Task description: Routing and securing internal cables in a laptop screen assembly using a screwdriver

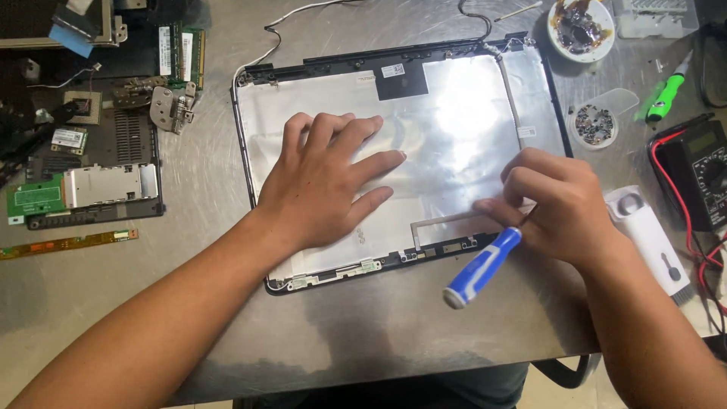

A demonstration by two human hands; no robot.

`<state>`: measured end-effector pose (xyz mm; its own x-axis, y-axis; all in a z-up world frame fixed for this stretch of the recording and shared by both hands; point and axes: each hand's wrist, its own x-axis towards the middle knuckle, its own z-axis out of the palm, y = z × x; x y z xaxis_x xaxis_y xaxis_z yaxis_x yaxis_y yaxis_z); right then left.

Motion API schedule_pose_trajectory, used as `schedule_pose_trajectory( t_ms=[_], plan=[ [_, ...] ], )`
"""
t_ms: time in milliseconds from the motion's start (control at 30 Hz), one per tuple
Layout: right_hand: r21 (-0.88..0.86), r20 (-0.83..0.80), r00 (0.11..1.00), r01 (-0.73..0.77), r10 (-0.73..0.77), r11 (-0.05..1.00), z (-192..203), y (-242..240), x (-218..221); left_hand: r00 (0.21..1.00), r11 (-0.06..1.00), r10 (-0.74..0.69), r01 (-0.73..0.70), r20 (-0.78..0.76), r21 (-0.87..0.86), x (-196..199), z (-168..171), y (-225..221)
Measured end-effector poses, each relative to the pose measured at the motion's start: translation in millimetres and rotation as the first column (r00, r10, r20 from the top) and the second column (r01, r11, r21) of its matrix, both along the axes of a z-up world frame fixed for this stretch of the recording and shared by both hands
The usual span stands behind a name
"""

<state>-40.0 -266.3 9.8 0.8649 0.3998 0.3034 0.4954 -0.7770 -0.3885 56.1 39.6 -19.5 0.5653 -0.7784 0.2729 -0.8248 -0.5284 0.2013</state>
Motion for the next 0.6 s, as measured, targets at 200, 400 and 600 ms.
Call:
schedule_pose_trajectory(
  t_ms=[200, 400, 600],
  plan=[
    [-0.473, -0.351, 0.928, -0.062, -0.123, 0.879, 5, 35, 32, 0.997, 0.998, -0.041, 0.037, -0.070, -0.050, 2, 3, 3],
    [-0.260, -0.226, 0.914, 0.276, -0.336, 0.925, -13, 7, 20, 0.998, 0.996, -0.047, 0.044, -0.038, -0.076, 4, 3, 5],
    [-0.219, -0.245, 0.858, 0.405, -0.452, 0.888, -8, -2, 16, 0.999, 0.996, -0.039, 0.042, 0.036, -0.082, 4, 3, 6]
  ],
)
